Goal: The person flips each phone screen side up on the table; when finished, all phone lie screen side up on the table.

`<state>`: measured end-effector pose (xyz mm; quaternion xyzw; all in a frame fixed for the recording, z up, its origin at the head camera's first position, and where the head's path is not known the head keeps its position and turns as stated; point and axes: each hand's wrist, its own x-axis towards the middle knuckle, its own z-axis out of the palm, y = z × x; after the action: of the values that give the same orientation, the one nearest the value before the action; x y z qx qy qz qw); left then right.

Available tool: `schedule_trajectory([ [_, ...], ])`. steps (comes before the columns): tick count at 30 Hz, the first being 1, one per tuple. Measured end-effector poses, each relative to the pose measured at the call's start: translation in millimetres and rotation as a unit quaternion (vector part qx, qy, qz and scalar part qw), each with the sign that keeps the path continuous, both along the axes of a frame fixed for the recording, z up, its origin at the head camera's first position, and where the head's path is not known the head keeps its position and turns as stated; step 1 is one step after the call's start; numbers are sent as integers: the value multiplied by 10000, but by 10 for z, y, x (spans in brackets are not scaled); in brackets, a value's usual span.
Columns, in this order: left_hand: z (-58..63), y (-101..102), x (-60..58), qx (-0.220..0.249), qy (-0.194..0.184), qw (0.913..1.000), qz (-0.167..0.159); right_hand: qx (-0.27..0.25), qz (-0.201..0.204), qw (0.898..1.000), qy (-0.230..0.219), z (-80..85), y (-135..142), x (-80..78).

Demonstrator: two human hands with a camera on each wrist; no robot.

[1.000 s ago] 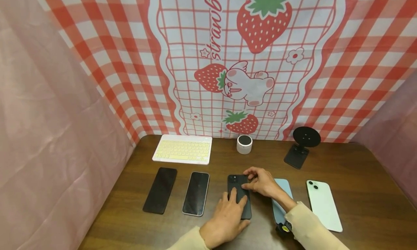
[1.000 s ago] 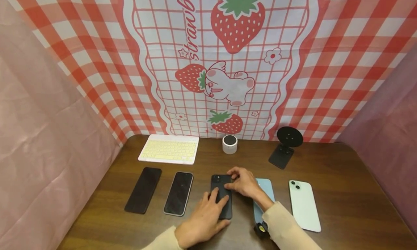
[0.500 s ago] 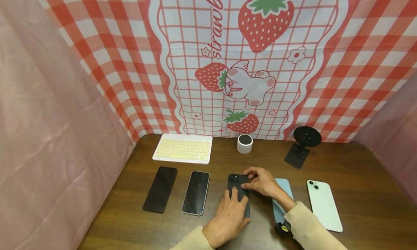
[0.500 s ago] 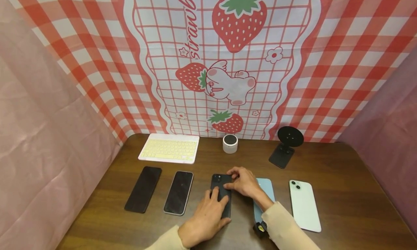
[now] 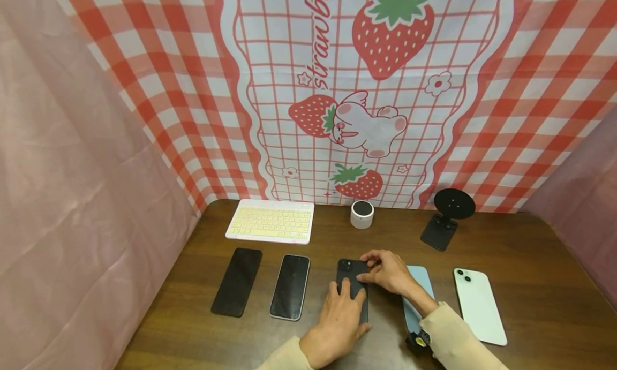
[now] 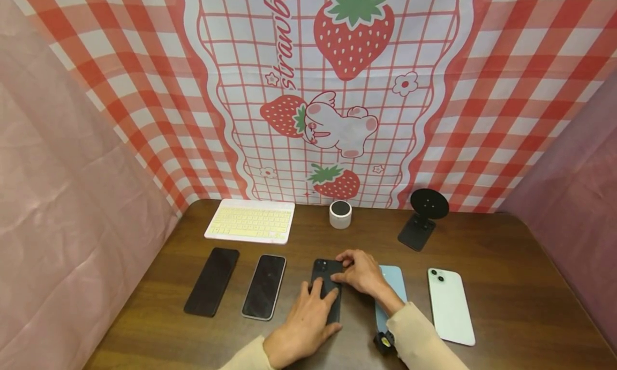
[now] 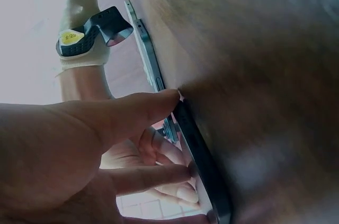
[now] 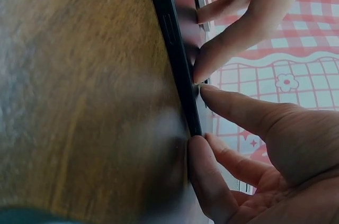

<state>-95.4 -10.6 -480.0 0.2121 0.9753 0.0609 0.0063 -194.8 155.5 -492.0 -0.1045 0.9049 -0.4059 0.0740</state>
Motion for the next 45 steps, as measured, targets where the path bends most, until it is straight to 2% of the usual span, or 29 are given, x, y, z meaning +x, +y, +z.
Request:
schedule_trajectory([
  [11,6,20,-31,-185,237,9994,-184,10,-217,9998,-32,17,-14,25],
  [26,43,37,-44,-39,-27,9999,-161,306,-527,9981,25,40,-63,24],
  [29,50,27,-41,-14,-46,9998,-185,-34,-619,9977,-258,33,-77,31],
  [34,62,4,-45,172,-173,9995,-195,-805,-752,9913,-724,25,-94,33],
  [45,80,-70,-52,222,-168,9991,-335,-991,-665,9899,-761,20,-73,23],
])
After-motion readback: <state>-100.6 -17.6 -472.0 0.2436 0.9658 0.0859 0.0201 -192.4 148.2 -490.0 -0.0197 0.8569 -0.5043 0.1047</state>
